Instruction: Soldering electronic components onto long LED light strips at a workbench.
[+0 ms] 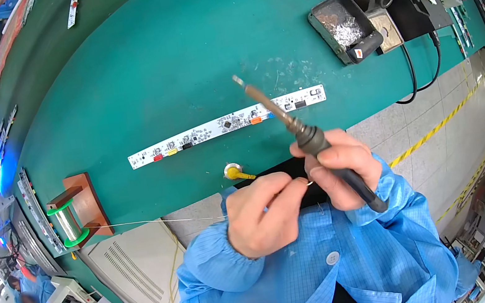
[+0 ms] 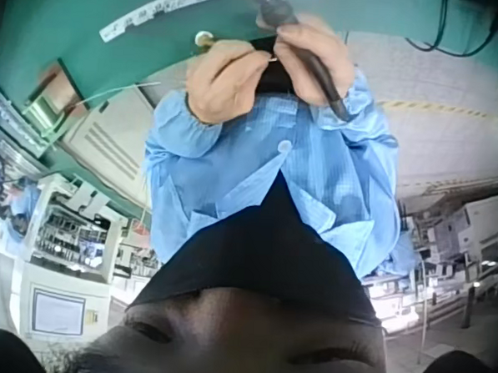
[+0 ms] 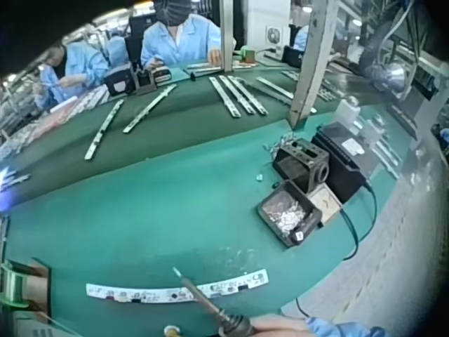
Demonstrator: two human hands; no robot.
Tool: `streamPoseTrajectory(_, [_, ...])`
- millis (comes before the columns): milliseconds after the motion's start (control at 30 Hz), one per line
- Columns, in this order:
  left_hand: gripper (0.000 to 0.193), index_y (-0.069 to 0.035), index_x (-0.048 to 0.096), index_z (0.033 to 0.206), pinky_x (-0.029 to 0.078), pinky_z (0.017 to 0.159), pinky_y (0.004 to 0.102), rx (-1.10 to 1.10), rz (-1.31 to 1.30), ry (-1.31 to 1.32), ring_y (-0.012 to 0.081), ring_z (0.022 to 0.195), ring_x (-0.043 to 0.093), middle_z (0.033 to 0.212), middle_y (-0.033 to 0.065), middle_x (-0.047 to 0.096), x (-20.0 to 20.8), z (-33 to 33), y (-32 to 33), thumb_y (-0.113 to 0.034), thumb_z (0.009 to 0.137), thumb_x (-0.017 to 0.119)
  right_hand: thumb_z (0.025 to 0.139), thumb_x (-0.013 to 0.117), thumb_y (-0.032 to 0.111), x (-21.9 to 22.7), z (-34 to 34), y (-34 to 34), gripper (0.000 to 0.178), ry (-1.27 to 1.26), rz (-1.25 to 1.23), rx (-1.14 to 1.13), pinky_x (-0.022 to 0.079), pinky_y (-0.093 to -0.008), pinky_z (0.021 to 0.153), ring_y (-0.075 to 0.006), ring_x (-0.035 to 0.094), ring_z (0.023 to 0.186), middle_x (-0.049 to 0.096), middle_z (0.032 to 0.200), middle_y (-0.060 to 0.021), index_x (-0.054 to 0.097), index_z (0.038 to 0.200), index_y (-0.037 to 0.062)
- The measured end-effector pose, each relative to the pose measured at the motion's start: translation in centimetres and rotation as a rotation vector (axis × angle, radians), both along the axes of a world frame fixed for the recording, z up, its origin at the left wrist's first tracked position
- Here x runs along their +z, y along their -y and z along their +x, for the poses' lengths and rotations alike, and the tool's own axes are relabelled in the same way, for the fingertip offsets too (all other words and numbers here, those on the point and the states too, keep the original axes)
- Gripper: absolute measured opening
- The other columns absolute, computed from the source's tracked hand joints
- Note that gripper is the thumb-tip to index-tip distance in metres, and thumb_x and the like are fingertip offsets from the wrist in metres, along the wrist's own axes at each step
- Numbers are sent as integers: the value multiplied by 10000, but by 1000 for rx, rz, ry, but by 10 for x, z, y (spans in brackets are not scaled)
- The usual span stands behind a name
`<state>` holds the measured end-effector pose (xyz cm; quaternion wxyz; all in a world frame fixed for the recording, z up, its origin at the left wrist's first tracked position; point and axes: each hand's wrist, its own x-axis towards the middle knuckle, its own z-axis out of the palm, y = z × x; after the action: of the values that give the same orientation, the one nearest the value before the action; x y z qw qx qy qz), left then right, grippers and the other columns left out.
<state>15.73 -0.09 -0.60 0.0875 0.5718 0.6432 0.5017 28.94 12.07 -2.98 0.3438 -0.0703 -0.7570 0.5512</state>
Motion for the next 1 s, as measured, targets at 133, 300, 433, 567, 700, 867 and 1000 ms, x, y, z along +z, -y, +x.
streamPoseTrajectory(133, [201,-23,665,855,431,438,313,30,-21,-47,191,517,564,715,57,560,3,-1,3,39,669,709,756,650,-149,10,-9,3,538,-21,4,-50,531,-334,627,-224,643,724,635,1022,-287,502,1217,87])
streamPoseTrajectory(300, [197,-20,664,889,439,464,326,60,-68,-90,200,530,594,646,59,591,-4,3,14,29,707,721,718,632,-175,2,-12,0,528,-60,184,-166,533,-331,616,-216,650,721,635,1011,-267,529,1179,59])
streamPoseTrajectory(433, [168,-17,653,929,443,470,338,114,-58,-116,210,544,593,713,52,581,-4,10,5,4,763,659,736,611,-164,-11,-8,2,506,-26,39,-181,525,-318,619,-174,639,717,618,1078,-255,537,1190,46])
streamPoseTrajectory(567, [119,-45,634,847,396,445,338,166,-3,-84,214,514,570,667,49,558,4,18,1,0,737,632,710,666,-154,2,-14,9,410,-113,107,-236,536,-313,673,-271,676,818,661,995,-230,581,1080,1])
streamPoseTrajectory(700, [109,-53,636,834,343,435,343,156,-35,-113,204,492,548,641,29,540,6,16,1,-18,731,640,722,614,-161,-5,-11,5,457,-103,82,-204,485,-263,584,-157,596,691,651,1022,-210,559,1133,31])
streamPoseTrajectory(867, [131,-48,654,878,340,394,331,123,-40,-162,187,468,533,634,33,535,2,13,5,-1,757,643,714,637,-161,-7,-3,2,388,-95,37,-281,527,-319,652,-255,668,779,669,962,-214,588,1057,14])
streamPoseTrajectory(1000, [136,-82,655,921,390,414,343,128,-97,-108,231,515,580,701,30,599,-7,5,6,-30,798,629,784,589,-101,-14,12,-8,316,-105,-185,-433,477,-276,603,-171,586,684,639,999,-173,567,1074,23])
